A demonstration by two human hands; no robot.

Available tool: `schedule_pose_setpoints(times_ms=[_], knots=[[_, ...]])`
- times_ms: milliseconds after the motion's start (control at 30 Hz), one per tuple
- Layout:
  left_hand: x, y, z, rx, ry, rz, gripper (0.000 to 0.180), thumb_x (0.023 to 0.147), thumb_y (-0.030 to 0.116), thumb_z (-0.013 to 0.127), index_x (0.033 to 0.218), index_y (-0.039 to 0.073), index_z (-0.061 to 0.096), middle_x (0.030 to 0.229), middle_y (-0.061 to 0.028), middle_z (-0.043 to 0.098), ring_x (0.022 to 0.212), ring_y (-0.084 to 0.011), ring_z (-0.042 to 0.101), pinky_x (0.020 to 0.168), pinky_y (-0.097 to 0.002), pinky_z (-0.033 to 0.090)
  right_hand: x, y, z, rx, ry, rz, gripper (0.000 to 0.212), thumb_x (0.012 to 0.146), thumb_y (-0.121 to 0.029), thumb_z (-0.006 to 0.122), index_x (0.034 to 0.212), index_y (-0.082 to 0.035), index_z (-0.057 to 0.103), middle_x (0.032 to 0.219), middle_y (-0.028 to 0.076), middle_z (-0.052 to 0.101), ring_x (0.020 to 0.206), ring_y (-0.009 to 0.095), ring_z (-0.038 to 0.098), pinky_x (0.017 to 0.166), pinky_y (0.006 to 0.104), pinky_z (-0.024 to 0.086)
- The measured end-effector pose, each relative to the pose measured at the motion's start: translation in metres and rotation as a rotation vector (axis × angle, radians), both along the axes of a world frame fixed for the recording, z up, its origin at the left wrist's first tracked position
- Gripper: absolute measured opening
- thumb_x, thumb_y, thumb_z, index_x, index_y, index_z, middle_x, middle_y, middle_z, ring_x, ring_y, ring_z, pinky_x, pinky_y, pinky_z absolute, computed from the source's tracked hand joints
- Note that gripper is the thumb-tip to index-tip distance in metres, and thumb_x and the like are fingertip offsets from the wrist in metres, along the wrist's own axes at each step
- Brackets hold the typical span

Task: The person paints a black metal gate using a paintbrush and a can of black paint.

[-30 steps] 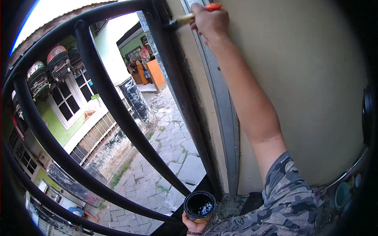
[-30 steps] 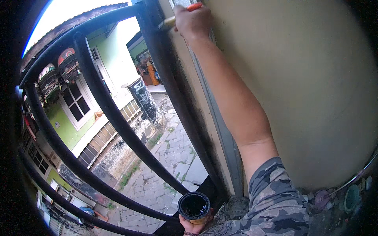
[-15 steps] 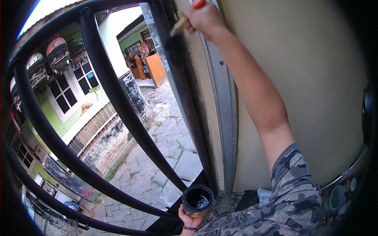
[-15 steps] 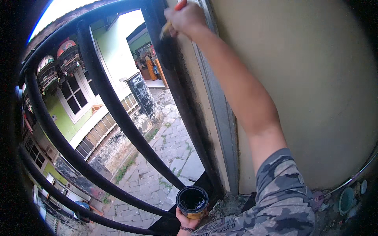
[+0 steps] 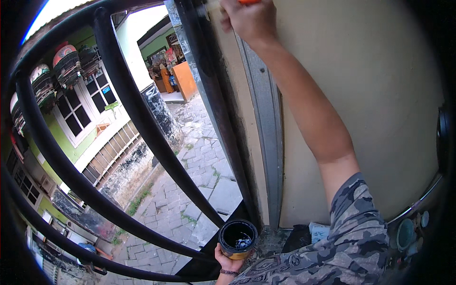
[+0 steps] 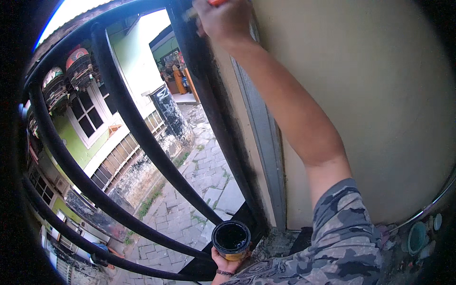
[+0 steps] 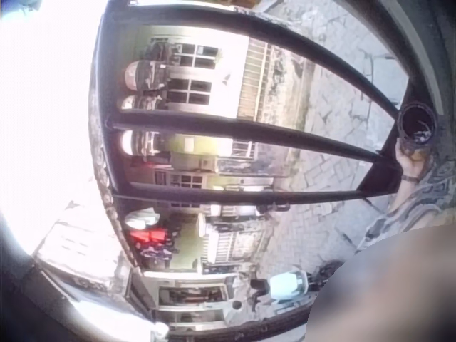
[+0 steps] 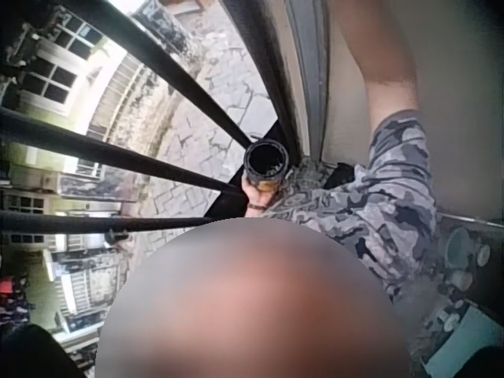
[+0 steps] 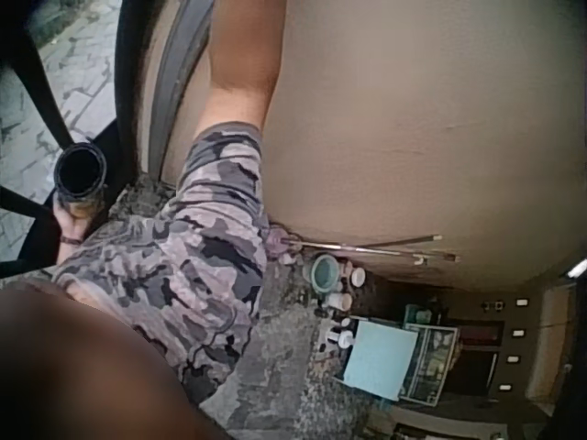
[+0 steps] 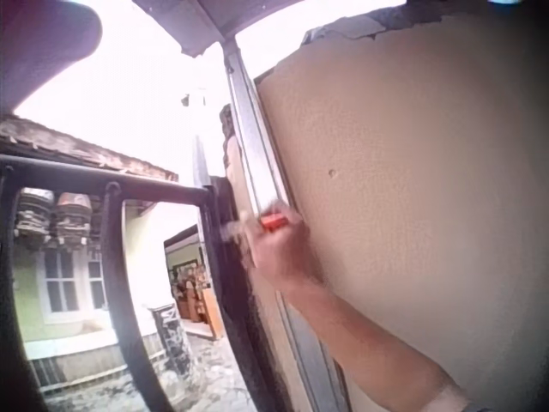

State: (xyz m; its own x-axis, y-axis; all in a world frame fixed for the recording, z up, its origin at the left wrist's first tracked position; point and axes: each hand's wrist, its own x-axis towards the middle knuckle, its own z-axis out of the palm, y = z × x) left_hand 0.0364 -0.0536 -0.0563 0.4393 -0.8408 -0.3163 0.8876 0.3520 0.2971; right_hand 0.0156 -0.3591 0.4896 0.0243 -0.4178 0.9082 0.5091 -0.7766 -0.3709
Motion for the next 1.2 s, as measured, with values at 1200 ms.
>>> schedule_pose_setpoints(times_ms=[1200], knots=[[-0.013, -0.010, 0.025, 0.041, 0.067, 0.013, 0.067, 0.083, 0.061, 0.041, 0.131, 0.017, 0.056, 0.134, -0.0139, 0.055, 0.124, -0.0385, 0.050, 0.101, -0.0621, 0.038, -0.001, 0.020, 0.063, -1.385, 0.505, -0.795, 0.010, 0.081, 0.003, 0.065, 0.085, -0.004, 0.059, 0.081, 0.012, 0.064, 0.078, 0.025, 0.066, 0.070, 0.0338, 0.054]])
